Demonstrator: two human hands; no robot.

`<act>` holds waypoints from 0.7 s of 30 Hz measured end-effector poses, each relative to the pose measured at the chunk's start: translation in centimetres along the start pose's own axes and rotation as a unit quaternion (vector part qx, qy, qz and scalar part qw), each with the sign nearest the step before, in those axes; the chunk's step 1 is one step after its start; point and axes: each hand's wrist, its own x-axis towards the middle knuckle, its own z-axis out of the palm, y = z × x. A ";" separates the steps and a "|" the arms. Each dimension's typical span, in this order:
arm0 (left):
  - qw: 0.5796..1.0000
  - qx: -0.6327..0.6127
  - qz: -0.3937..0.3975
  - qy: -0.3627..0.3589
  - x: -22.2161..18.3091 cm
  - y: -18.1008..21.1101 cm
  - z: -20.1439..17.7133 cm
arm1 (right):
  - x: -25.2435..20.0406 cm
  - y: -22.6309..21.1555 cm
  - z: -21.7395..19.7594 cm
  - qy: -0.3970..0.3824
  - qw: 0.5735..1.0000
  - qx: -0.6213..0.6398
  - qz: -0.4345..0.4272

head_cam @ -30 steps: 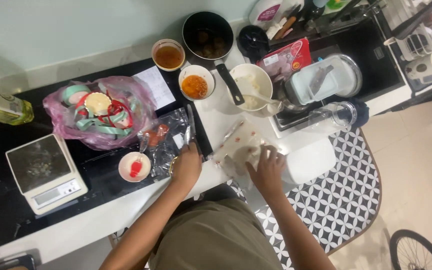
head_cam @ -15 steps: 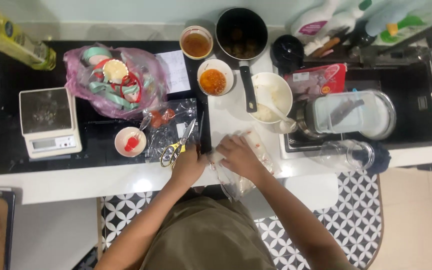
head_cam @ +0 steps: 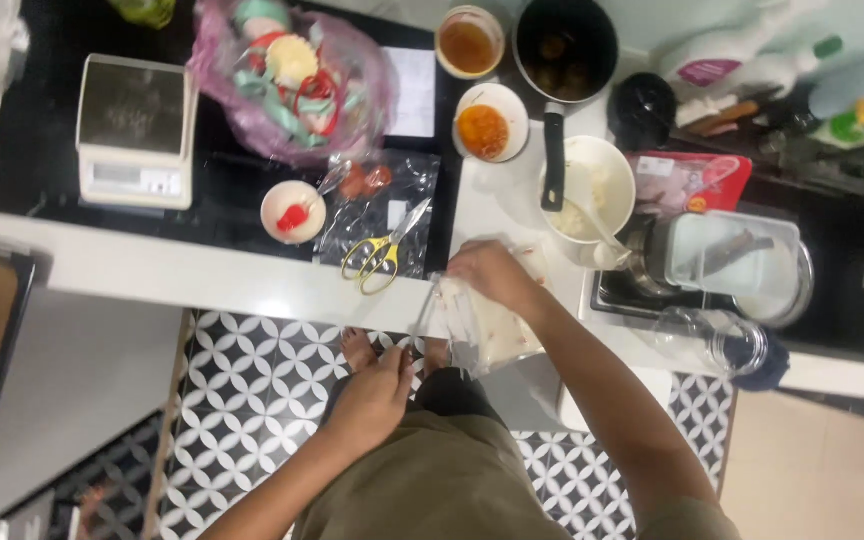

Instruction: Preparing and shaping filled mooncake pastries using a scale, mold, and brush.

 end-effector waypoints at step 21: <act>0.980 0.051 -0.187 0.048 -1.2 8.6 11.9 | 3.1 6.6 2.7 -0.044 0.931 0.322 0.169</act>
